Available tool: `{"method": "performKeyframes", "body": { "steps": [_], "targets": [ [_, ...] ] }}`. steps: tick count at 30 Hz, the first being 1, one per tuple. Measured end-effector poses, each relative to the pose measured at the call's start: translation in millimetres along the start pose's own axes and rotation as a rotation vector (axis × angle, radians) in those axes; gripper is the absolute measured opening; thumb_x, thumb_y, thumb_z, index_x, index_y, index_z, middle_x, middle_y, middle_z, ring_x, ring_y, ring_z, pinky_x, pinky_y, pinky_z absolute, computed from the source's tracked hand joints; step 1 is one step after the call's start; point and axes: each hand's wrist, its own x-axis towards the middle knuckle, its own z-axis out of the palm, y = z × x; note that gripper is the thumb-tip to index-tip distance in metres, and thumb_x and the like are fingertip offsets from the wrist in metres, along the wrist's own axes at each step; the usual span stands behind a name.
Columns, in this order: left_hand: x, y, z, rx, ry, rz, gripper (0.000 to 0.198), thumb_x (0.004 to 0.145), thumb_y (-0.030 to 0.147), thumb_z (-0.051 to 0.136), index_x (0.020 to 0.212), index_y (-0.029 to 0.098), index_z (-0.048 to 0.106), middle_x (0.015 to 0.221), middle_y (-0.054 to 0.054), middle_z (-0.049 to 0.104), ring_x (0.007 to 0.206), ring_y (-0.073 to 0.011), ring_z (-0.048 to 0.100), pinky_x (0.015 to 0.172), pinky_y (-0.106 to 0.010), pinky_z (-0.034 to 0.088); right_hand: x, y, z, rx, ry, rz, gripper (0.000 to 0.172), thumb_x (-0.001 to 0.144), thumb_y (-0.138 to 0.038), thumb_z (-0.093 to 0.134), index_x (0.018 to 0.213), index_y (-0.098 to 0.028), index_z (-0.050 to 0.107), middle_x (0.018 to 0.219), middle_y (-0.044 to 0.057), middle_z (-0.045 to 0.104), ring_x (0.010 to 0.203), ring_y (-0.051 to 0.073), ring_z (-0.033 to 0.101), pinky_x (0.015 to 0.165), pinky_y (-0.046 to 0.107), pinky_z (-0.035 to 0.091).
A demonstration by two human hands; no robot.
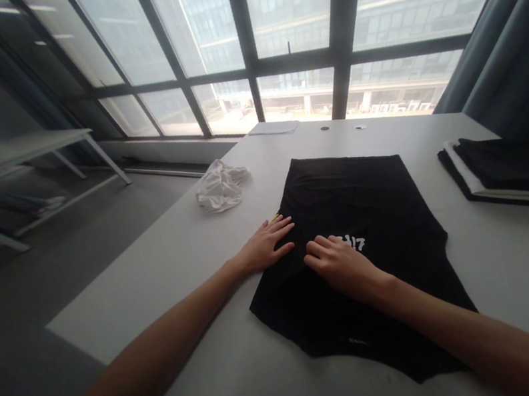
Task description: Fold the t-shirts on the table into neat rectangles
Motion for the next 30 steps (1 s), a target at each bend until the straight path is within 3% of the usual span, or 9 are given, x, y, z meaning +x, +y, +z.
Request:
{"method": "performKeyframes", "body": {
  "steps": [6,10,14,16,18,22,24,28,30],
  "targets": [
    [-1,0,-1.4,0.026,-0.048,0.016,0.063,0.098,0.057,0.047,0.154,0.028,0.038,0.164,-0.007,0.028,0.153,-0.0272,0.018,0.123,-0.053,0.012,-6,-8,-2,-0.067,-0.030,-0.038,0.009,0.093,-0.012,0.059,0.088,-0.018,0.064,0.092,0.007,0.063,0.087,0.023,0.055,0.078,0.037,0.039],
    [-1,2,-10.4,0.036,-0.006,0.022,0.057,0.102,0.051,0.043,0.153,0.027,0.040,0.164,-0.005,0.029,0.153,-0.0262,0.020,0.123,-0.052,0.015,7,-5,-3,0.089,0.045,0.099,0.020,0.100,-0.026,0.051,0.087,-0.020,0.066,0.091,0.006,0.066,0.087,0.022,0.058,0.081,0.037,0.042],
    [-6,11,-12.1,0.071,0.093,-0.025,0.047,0.105,0.034,0.035,0.149,0.021,0.045,0.159,-0.007,0.038,0.150,-0.0220,0.029,0.123,-0.045,0.021,40,12,9,0.213,0.205,0.274,0.032,0.102,-0.022,0.040,0.120,-0.020,0.066,0.118,0.011,0.068,0.109,0.023,0.060,0.095,0.037,0.044],
    [-11,16,-5.7,0.105,0.051,-0.037,0.051,0.105,0.037,0.036,0.153,0.020,0.039,0.161,-0.009,0.035,0.151,-0.0238,0.026,0.123,-0.047,0.021,54,21,24,0.243,0.186,0.275,0.042,0.101,-0.022,0.037,0.139,-0.019,0.056,0.140,0.012,0.059,0.130,0.024,0.051,0.106,0.041,0.041],
    [-15,20,2.0,0.138,-0.029,-0.042,0.061,0.104,0.045,0.039,0.158,0.019,0.028,0.164,-0.011,0.026,0.153,-0.0274,0.019,0.122,-0.052,0.019,62,28,42,0.253,0.086,0.257,0.051,0.101,-0.026,0.036,0.150,-0.018,0.044,0.155,0.012,0.045,0.145,0.026,0.037,0.116,0.049,0.031],
    [-19,22,4.3,0.131,-0.097,-0.025,0.071,0.101,0.053,0.041,0.160,0.019,0.021,0.166,-0.011,0.018,0.154,-0.0286,0.013,0.123,-0.053,0.015,59,34,67,0.266,-0.046,0.297,0.060,0.103,-0.037,0.032,0.159,-0.020,0.026,0.164,0.009,0.027,0.152,0.027,0.021,0.120,0.059,0.018],
    [-18,18,-3.1,0.114,-0.029,-0.044,0.065,0.103,0.048,0.039,0.158,0.018,0.026,0.164,-0.011,0.024,0.153,-0.0269,0.018,0.123,-0.051,0.017,56,34,70,0.267,-0.043,0.315,0.061,0.103,-0.040,0.031,0.160,-0.020,0.023,0.165,0.008,0.024,0.153,0.026,0.017,0.121,0.059,0.015],
    [-12,-1,-20.9,0.114,0.246,-0.253,0.049,0.103,0.025,0.032,0.148,0.012,0.045,0.153,-0.014,0.047,0.146,-0.0247,0.037,0.121,-0.046,0.027,55,34,69,0.272,-0.041,0.319,0.061,0.103,-0.043,0.029,0.159,-0.020,0.026,0.165,0.006,0.021,0.153,0.025,0.016,0.122,0.059,0.013],
    [-10,-10,-25.8,0.105,0.315,-0.271,0.047,0.101,0.020,0.034,0.144,0.012,0.052,0.149,-0.013,0.052,0.143,-0.0241,0.042,0.120,-0.044,0.030,56,34,69,0.275,-0.037,0.319,0.061,0.103,-0.044,0.029,0.159,-0.020,0.026,0.165,0.006,0.021,0.153,0.025,0.016,0.122,0.059,0.013]
  ]
}}
